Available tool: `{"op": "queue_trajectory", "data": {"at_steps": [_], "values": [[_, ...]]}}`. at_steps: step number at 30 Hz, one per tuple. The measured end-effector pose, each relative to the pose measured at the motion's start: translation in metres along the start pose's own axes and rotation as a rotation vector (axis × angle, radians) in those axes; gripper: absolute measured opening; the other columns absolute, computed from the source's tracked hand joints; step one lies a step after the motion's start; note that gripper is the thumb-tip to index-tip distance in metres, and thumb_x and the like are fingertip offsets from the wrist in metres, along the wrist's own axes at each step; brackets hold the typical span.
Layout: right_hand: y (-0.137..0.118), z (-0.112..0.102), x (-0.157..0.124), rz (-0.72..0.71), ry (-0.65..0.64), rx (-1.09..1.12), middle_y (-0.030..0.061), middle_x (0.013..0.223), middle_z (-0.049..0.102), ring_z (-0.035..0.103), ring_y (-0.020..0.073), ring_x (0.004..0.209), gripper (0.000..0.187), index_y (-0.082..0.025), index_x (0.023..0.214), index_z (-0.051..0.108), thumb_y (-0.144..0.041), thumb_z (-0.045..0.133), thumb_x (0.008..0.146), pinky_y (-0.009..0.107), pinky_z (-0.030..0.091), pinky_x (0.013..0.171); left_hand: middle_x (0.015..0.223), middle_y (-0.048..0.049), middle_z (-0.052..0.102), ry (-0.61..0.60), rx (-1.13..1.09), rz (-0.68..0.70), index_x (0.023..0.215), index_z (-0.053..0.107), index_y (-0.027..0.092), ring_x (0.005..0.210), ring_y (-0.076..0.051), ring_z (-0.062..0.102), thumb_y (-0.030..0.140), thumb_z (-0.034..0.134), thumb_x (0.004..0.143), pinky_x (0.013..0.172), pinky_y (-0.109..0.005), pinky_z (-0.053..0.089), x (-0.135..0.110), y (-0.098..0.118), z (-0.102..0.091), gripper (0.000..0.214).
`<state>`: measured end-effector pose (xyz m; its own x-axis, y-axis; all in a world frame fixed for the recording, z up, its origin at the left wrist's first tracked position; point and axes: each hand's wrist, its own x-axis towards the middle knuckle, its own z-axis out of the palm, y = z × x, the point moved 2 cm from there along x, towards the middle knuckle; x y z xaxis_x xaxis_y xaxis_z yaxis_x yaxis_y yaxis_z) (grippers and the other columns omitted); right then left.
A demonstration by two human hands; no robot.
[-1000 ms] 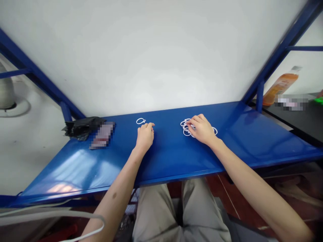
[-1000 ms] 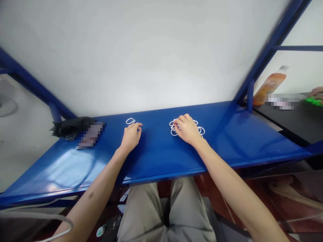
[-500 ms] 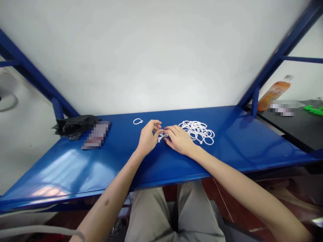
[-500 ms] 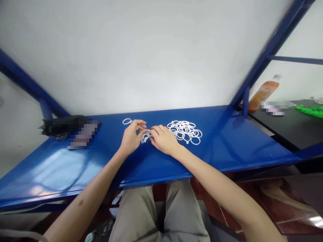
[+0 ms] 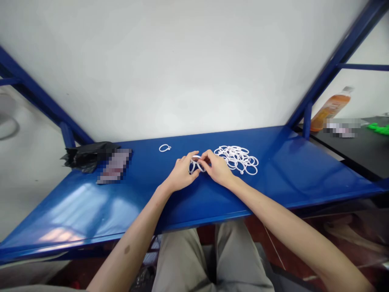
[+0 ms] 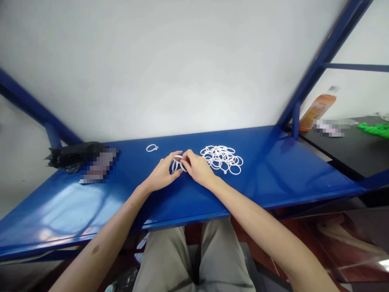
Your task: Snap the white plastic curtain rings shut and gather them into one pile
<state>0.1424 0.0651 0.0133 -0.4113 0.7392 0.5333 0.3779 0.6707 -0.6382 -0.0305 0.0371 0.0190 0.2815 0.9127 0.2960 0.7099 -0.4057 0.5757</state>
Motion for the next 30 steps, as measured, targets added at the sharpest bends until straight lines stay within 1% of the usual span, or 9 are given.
{"op": "queue_trajectory", "data": {"at_steps": [3, 7, 10, 12, 15, 20, 24, 27, 30], "values": [[0.0, -0.002, -0.002, 0.026, 0.0, 0.054, 0.0017, 0.087, 0.071, 0.07, 0.0191, 0.077, 0.006, -0.025, 0.095, 0.053, -0.029, 0.057, 0.096, 0.031, 0.054, 0.072, 0.147, -0.0104, 0.055, -0.022, 0.007, -0.04, 0.141, 0.046, 0.026, 0.134, -0.031, 0.052, 0.037, 0.062, 0.087, 0.112, -0.053, 0.035, 0.0, -0.001, 0.002, 0.057], [-0.001, -0.003, -0.003, 0.042, -0.011, 0.147, 0.002, 0.091, 0.074, 0.073, 0.0199, 0.081, 0.011, -0.026, 0.093, 0.053, -0.033, 0.061, 0.095, 0.033, 0.056, 0.075, 0.138, -0.0082, 0.062, -0.011, -0.089, -0.013, 0.132, 0.054, 0.026, 0.126, -0.028, 0.057, 0.043, 0.067, 0.086, 0.106, -0.044, 0.041, 0.001, 0.001, 0.001, 0.051], [-0.001, -0.004, -0.003, 0.033, -0.018, 0.169, 0.002, 0.091, 0.074, 0.074, 0.0201, 0.082, 0.012, -0.026, 0.094, 0.054, -0.035, 0.06, 0.096, 0.034, 0.057, 0.076, 0.113, -0.0045, 0.071, 0.002, -0.076, 0.01, 0.114, 0.062, 0.024, 0.101, -0.022, 0.064, 0.039, 0.064, 0.088, 0.091, -0.036, 0.047, 0.002, 0.002, 0.0, 0.031], [0.0, -0.006, -0.002, 0.026, 0.0, 0.145, 0.0023, 0.09, 0.074, 0.073, 0.0199, 0.081, 0.01, -0.026, 0.098, 0.054, -0.035, 0.058, 0.097, 0.034, 0.057, 0.075, 0.092, -0.0018, 0.07, 0.039, -0.017, 0.001, 0.098, 0.064, 0.022, 0.084, -0.019, 0.062, 0.037, 0.059, 0.09, 0.08, -0.032, 0.047, 0.003, 0.0, -0.001, 0.017], [0.002, -0.01, 0.0, 0.013, 0.044, 0.087, 0.0034, 0.092, 0.073, 0.072, 0.0197, 0.081, 0.012, -0.025, 0.107, 0.056, -0.032, 0.057, 0.098, 0.035, 0.057, 0.077, 0.081, -0.001, 0.065, 0.11, 0.043, 0.001, 0.084, 0.062, 0.022, 0.079, -0.018, 0.059, 0.034, 0.056, 0.092, 0.075, -0.031, 0.047, 0.005, -0.007, -0.003, 0.015], [0.004, -0.017, 0.0, 0.017, 0.08, 0.04, 0.0022, 0.087, 0.07, 0.07, 0.0183, 0.073, 0.024, -0.025, 0.121, 0.06, -0.033, 0.055, 0.099, 0.035, 0.058, 0.075, 0.098, -0.004, 0.071, 0.096, 0.208, -0.011, 0.095, 0.065, 0.023, 0.098, -0.024, 0.06, 0.029, 0.06, 0.092, 0.089, -0.04, 0.044, 0.004, -0.015, -0.002, 0.008], [0.0, -0.017, -0.001, 0.007, 0.063, 0.094, 0.0025, 0.089, 0.07, 0.071, 0.0183, 0.078, 0.03, -0.026, 0.128, 0.062, -0.032, 0.053, 0.1, 0.035, 0.06, 0.077, 0.115, -0.0069, 0.072, 0.147, 0.254, 0.026, 0.117, 0.063, 0.024, 0.112, -0.028, 0.057, 0.04, 0.066, 0.091, 0.096, -0.045, 0.039, 0.002, -0.011, 0.0, 0.031], [-0.003, -0.014, -0.002, 0.01, 0.048, 0.153, 0.0027, 0.091, 0.071, 0.072, 0.0186, 0.081, 0.029, -0.028, 0.126, 0.064, -0.035, 0.053, 0.1, 0.036, 0.061, 0.077, 0.115, -0.0065, 0.072, 0.152, 0.233, 0.088, 0.119, 0.063, 0.025, 0.11, -0.026, 0.058, 0.037, 0.062, 0.094, 0.096, -0.043, 0.039, 0.002, -0.007, 0.001, 0.028], [-0.002, -0.01, -0.003, 0.061, 0.024, 0.207, 0.0012, 0.085, 0.072, 0.072, 0.018, 0.072, 0.024, -0.027, 0.118, 0.064, -0.038, 0.055, 0.099, 0.035, 0.061, 0.071, 0.107, -0.0055, 0.074, 0.154, 0.235, 0.1, 0.113, 0.067, 0.025, 0.101, -0.024, 0.059, 0.029, 0.057, 0.096, 0.091, -0.04, 0.041, 0.003, -0.006, 0.001, 0.02]]}}
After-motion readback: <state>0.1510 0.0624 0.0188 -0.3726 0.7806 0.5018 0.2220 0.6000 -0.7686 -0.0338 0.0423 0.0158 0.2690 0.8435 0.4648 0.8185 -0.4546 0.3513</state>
